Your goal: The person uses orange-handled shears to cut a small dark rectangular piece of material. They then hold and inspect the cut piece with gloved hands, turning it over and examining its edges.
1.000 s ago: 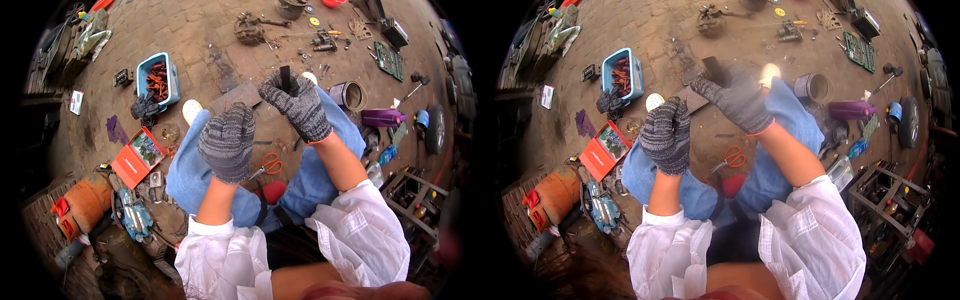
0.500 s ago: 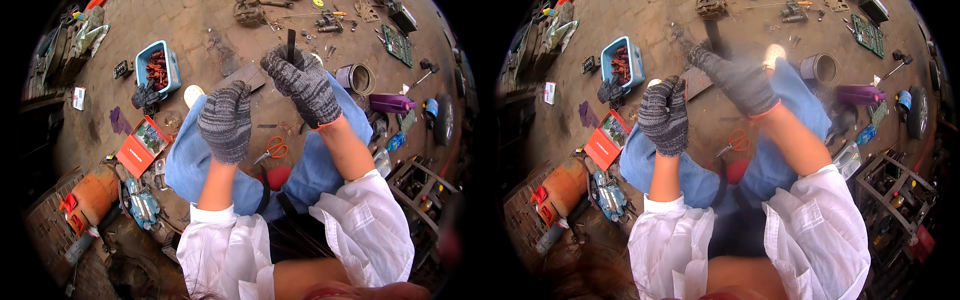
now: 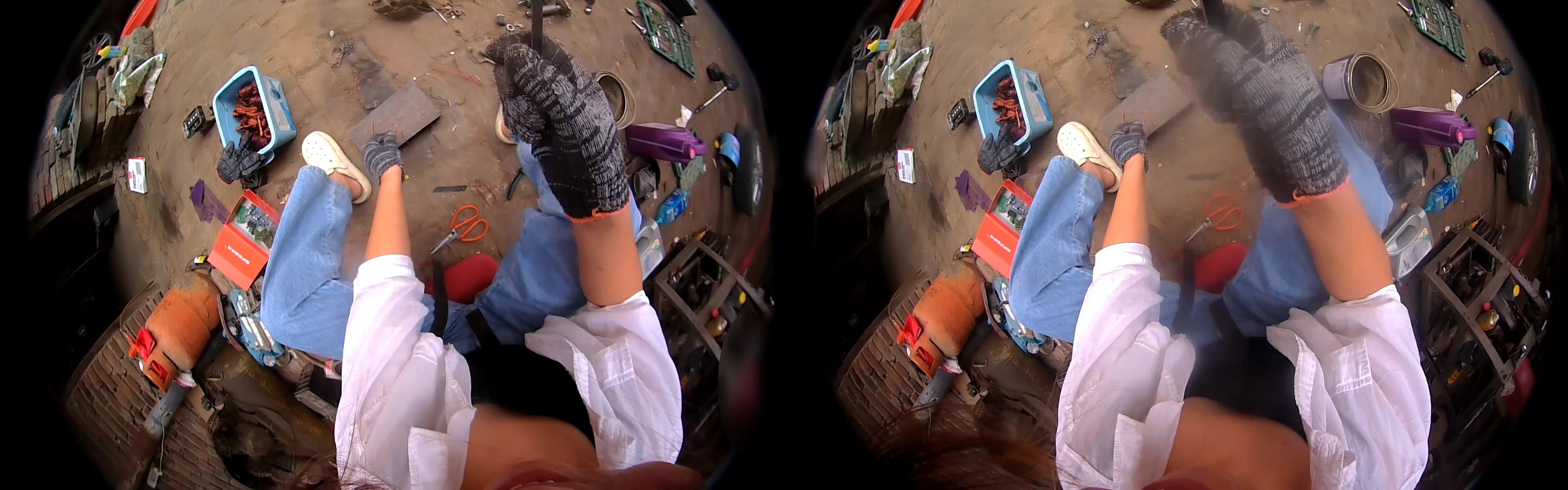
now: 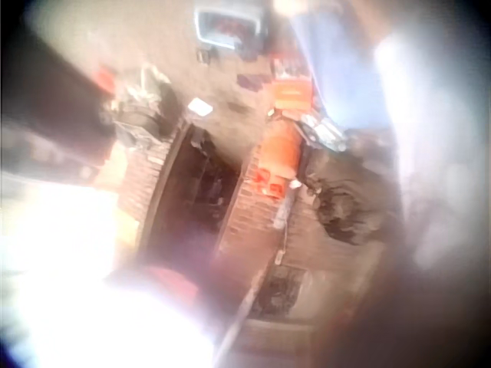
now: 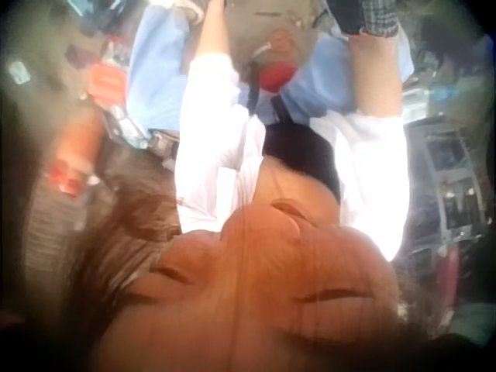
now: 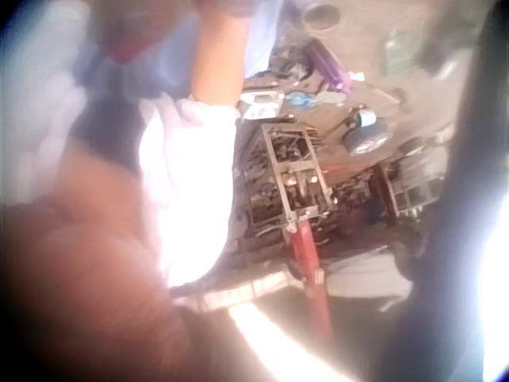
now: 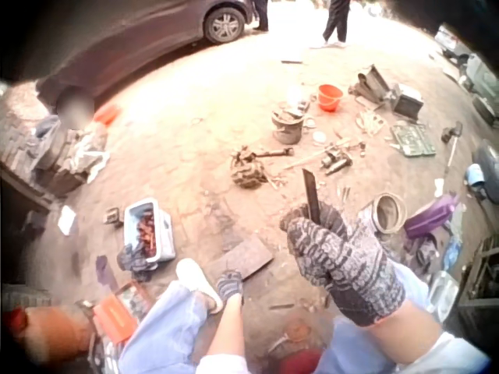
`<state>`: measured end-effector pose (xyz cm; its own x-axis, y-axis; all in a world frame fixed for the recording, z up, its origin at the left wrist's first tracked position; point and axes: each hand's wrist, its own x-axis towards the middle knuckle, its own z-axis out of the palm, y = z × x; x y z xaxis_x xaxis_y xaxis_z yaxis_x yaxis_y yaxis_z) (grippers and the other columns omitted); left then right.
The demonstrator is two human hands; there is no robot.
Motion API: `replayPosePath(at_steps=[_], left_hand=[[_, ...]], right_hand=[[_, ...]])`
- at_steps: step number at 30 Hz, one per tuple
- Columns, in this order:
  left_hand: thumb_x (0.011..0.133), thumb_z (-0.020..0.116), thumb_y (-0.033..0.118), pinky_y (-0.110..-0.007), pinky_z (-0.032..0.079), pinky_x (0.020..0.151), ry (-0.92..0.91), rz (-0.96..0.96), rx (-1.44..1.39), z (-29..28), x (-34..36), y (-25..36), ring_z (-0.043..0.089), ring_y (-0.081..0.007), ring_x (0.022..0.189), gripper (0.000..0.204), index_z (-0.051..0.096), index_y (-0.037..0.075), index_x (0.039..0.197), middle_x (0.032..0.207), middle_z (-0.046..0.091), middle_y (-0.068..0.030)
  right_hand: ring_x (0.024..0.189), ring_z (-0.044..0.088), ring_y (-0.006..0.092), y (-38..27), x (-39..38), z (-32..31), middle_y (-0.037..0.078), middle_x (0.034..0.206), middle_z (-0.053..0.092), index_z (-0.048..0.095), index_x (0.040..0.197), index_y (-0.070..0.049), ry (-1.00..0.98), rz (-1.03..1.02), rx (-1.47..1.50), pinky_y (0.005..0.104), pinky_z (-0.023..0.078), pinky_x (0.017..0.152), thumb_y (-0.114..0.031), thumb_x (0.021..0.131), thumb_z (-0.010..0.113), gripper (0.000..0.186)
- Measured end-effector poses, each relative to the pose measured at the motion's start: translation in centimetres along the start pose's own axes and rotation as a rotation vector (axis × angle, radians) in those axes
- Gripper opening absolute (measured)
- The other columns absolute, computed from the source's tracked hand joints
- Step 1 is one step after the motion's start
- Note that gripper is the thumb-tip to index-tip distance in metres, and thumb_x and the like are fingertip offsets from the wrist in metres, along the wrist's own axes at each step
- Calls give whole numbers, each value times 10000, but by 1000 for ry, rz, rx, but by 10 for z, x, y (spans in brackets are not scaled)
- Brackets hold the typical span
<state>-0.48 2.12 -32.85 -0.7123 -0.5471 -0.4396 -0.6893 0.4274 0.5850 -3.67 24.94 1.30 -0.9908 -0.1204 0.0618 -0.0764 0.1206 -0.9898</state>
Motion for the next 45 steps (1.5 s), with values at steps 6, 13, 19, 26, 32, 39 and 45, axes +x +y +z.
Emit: replayPosePath(at_steps=[6, 13, 19, 26, 32, 39, 45], left_hand=[[745, 583, 212, -357, 422, 830, -157, 91, 161, 15, 14, -6, 558, -311, 966, 364, 561, 69, 1079, 1029, 573, -206], [758, 582, 219, -349, 436, 787, 30, 169, 128, 17, 9, -55, 579, -301, 899, 337, 567, 30, 1036, 969, 605, -158], [723, 618, 214, -374, 442, 764, -378, 221, 138, 20, -73, -73, 577, -331, 838, 298, 603, 70, 983, 917, 602, -184], [701, 619, 161, -363, 407, 881, -430, 232, 561, 58, -142, -115, 491, -313, 1040, 352, 575, 103, 1045, 1150, 481, -188], [695, 575, 132, -370, 429, 844, -571, 408, 703, 70, -124, -133, 514, -327, 997, 272, 604, 105, 964, 1133, 490, -186], [681, 629, 177, -345, 457, 711, -858, 326, 546, 31, -73, -114, 593, -278, 780, 148, 636, 66, 778, 834, 623, -140], [668, 673, 159, -296, 450, 674, -1062, 397, 125, -34, -80, -17, 571, -181, 672, 187, 638, 35, 805, 741, 627, -111]], right_hand=[[978, 551, 270, -9, 9, -8, 139, 1064, 567, 552, 1060, -34, -85, -465, -700, 320, 440, 811, 75, 704, 578, 373], [1013, 525, 298, -6, 8, 0, 133, 1079, 563, 552, 1067, -37, -87, -477, -742, 352, 404, 860, 50, 685, 609, 396], [947, 556, 220, -8, 6, 3, 108, 1027, 594, 562, 1069, -42, 3, -370, -745, 303, 417, 826, -51, 725, 619, 349], [925, 556, 202, -7, 8, 3, 112, 1006, 601, 548, 1094, -43, -43, -106, -504, 292, 419, 808, -114, 742, 608, 364], [907, 557, 186, 1, 11, 3, 115, 988, 606, 535, 1115, -43, -88, 122, -314, 283, 421, 792, -168, 757, 599, 385], [885, 557, 168, 8, 16, 10, 119, 967, 612, 521, 1140, -43, -175, 312, -87, 271, 424, 773, -231, 774, 589, 417], [867, 557, 152, 5, 19, 16, 122, 949, 618, 508, 1162, -44, -262, 380, 43, 262, 426, 758, -284, 789, 580, 450]])
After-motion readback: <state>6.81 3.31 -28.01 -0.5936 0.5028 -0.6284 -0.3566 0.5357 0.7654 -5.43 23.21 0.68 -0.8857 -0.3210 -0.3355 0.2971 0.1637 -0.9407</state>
